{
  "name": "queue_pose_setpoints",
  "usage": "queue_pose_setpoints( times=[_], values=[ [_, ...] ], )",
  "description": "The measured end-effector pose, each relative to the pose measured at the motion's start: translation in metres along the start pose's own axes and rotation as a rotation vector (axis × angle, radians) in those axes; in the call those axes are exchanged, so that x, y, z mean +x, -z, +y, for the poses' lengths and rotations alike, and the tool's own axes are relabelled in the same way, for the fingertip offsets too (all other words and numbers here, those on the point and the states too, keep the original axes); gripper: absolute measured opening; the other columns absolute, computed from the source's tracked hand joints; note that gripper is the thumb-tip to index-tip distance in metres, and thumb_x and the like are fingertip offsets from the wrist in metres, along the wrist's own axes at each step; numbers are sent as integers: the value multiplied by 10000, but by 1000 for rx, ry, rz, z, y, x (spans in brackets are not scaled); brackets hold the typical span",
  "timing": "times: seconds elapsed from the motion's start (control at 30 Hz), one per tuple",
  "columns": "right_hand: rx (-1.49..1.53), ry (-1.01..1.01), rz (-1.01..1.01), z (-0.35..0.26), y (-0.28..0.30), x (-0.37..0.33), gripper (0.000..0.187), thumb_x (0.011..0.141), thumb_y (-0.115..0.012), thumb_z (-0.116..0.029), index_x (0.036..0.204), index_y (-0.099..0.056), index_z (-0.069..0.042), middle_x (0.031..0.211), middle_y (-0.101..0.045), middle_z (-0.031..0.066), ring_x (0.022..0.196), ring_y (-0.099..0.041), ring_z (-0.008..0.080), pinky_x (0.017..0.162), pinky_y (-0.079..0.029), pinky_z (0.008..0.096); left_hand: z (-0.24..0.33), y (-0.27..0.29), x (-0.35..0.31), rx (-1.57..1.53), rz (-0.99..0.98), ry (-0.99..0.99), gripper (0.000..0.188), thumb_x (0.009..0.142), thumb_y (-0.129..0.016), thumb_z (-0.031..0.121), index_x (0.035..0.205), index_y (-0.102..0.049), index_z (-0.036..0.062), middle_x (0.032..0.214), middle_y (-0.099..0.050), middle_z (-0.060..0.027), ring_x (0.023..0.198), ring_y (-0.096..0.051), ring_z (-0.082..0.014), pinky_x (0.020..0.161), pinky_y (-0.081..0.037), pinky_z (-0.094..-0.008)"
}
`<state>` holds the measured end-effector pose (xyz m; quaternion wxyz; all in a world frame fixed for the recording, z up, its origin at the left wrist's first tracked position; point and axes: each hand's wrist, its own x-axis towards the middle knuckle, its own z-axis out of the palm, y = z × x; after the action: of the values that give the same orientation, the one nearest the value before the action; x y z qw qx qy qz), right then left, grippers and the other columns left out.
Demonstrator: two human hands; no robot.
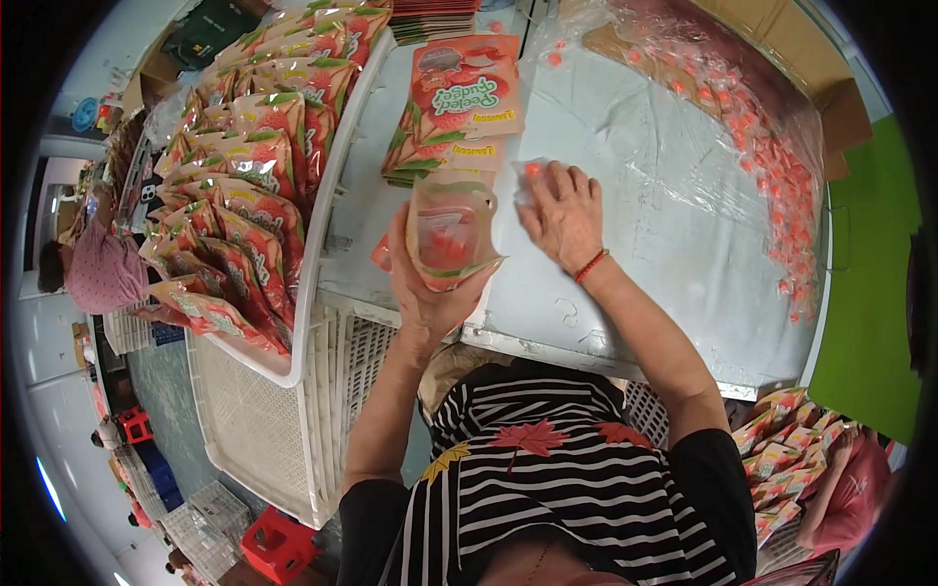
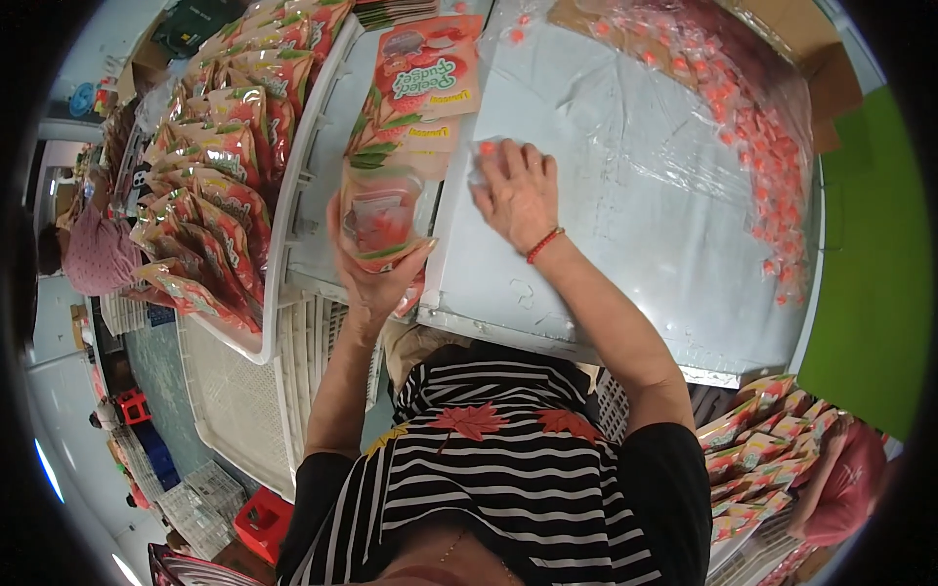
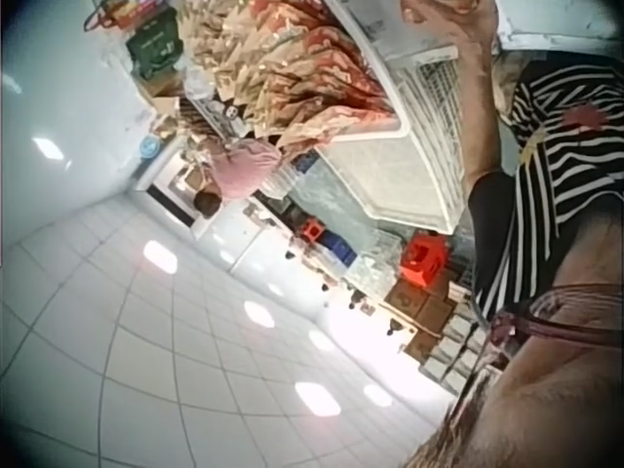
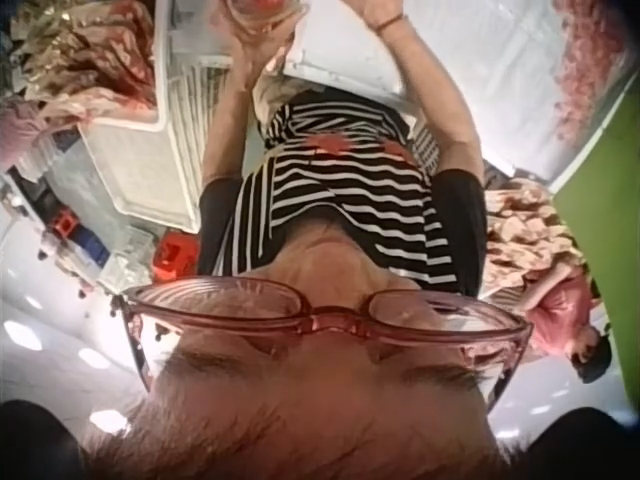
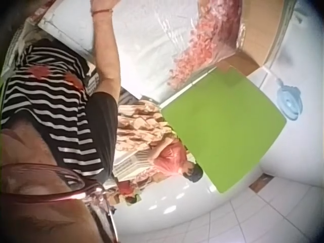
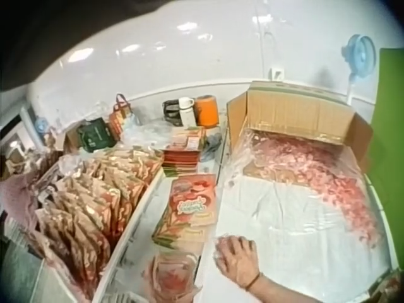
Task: Packing individual candies into plastic pouches and sealing them in a factory setting.
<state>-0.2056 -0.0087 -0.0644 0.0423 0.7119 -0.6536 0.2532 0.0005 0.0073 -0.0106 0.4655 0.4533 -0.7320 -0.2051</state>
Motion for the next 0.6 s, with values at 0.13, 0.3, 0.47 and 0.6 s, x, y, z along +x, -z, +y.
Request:
queue_pose_setpoints(
  times=[0.13, 0.3, 0.47, 0.6],
  values=[
    [17, 35, 61, 16, -1, 4, 233, 722, -663, -204, 917, -610, -87, 1008, -572, 68, 878, -551, 255, 679, -466, 365, 4, -3, 12, 201, 7, -139, 1069, 544, -904, 245, 1362, -273, -32, 1291, -428, -201, 1150, -473, -350, 941, -419, -428],
    [619, -342, 228, 33, 8, 20, 108, 830, -606, -180, 857, -606, -76, 649, -498, 16, 584, -518, 134, 510, -433, 292, 1, -19, 20, 320, -114, -148, 969, 566, -850, 363, 1325, -362, 9, 1233, -476, -189, 1096, -481, -370, 916, -396, -463],
    [1703, -981, 271, -13, 81, 58, 221, 908, -526, -267, 784, -530, -84, 662, -517, -15, 583, -483, 89, 523, -391, 265, 6, -34, 22, 302, -156, -154, 954, 580, -837, 379, 1327, -366, 18, 1227, -482, -185, 1099, -479, -367, 920, -391, -467],
    [1837, -818, 210, -30, 82, 59, 196, 931, -512, -236, 866, -563, -57, 764, -560, 9, 672, -519, 95, 620, -430, 254, 11, -47, 27, 207, -161, -150, 953, 576, -841, 345, 1330, -361, 14, 1219, -492, -181, 1106, -480, -358, 922, -390, -467]
  ],
)
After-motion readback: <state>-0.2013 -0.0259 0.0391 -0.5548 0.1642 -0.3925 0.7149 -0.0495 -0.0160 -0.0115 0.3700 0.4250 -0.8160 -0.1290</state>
